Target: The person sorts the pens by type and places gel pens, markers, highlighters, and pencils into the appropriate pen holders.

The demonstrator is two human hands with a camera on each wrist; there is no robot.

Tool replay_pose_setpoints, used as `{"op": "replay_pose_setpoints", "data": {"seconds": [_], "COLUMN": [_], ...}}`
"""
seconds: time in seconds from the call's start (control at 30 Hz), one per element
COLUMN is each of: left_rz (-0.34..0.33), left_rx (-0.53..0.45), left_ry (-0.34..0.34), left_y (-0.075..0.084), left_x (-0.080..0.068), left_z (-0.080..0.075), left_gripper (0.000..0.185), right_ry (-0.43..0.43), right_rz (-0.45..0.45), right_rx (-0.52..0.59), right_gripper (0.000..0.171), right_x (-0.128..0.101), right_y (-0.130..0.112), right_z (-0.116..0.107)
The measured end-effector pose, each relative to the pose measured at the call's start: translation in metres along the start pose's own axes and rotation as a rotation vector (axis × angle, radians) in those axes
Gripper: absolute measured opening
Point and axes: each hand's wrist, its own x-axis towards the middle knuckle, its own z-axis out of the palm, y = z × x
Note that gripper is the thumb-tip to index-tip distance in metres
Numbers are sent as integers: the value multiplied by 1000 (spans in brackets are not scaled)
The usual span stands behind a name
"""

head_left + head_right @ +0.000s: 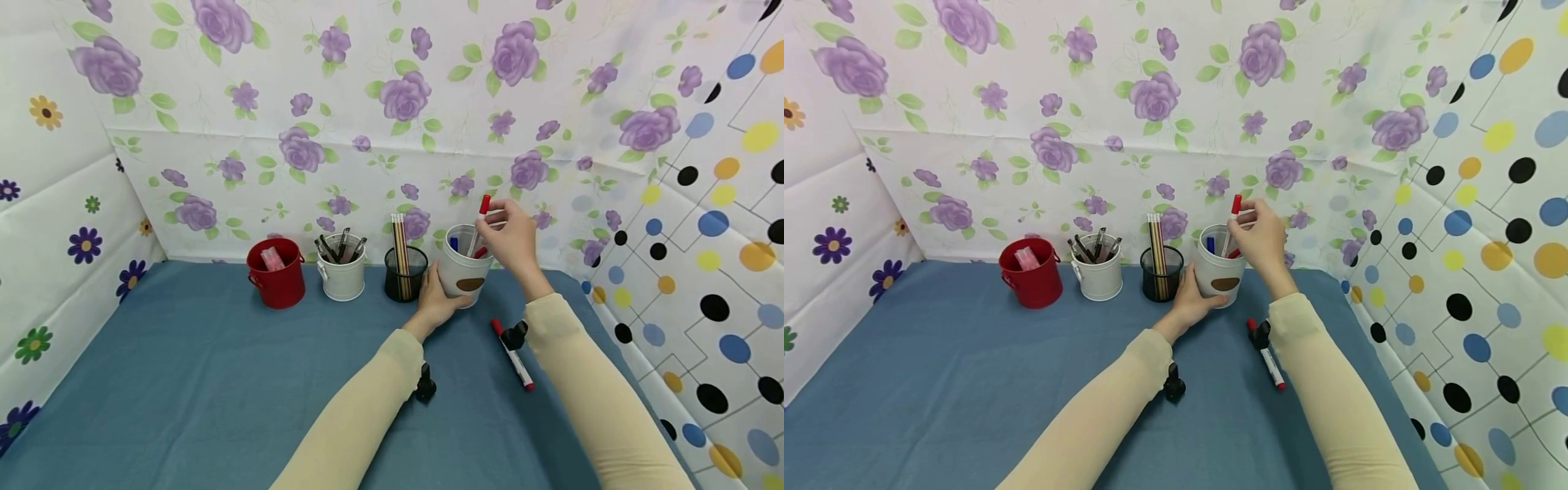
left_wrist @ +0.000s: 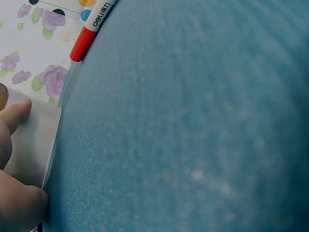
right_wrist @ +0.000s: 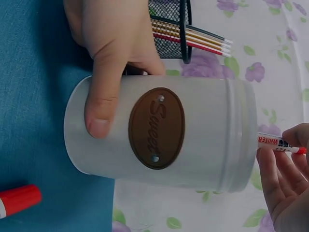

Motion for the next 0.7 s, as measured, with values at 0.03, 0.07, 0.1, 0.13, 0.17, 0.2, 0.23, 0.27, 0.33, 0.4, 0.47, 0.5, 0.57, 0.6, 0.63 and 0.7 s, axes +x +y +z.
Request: {"op": "replay_pose_setpoints", "data": {"seconds": [0.03,0.07,0.1,0.13,0.17,0.2,0.23,0.27,0.33,0.4,0.47,0.5,0.57,0.6,0.63,0.7], "left_rz": [-1,-3,-3,-3,-3,-3,-3,-2,-1,-1,0,-1,-3,-5,-7,-12], "left_rx": [0,1,3,4,5,5,8,10,13,14,12,13,15,16,18,20], "left_ry": [0,-3,-3,-4,-4,-5,-5,-5,-6,-6,-4,-3,-2,-3,-3,-5], "left_y": [0,1,1,1,1,1,0,0,-1,-1,-2,-1,-1,-1,-1,0], "left_x": [0,0,0,0,0,0,0,0,0,0,1,0,0,0,0,1], "left_z": [0,0,0,0,-1,-1,0,0,0,0,0,0,0,0,0,0], "left_gripper": [115,115,115,115,115,115,115,115,115,115,115,115,115,115,115,115], "right_ry": [-2,-5,-9,-12,-18,-24,-29,-34,-38,-38,-40,-41,-44,-46,-47,-51], "right_rz": [-2,-3,-5,-4,-4,-1,0,5,13,20,23,24,30,32,35,40], "right_rx": [3,7,10,13,13,12,7,5,2,1,1,1,-1,-4,-8,-15], "right_gripper": [31,31,31,30,31,31,31,31,31,31,31,31,32,32,32,32], "right_x": [0,-1,-1,-1,-2,-2,-3,-3,-4,-4,-4,-4,-4,-5,-5,-5], "right_y": [1,1,2,2,3,3,4,4,5,6,6,7,7,7,8,8], "right_z": [1,2,3,4,5,6,7,8,9,11,12,13,14,14,14,15]}}
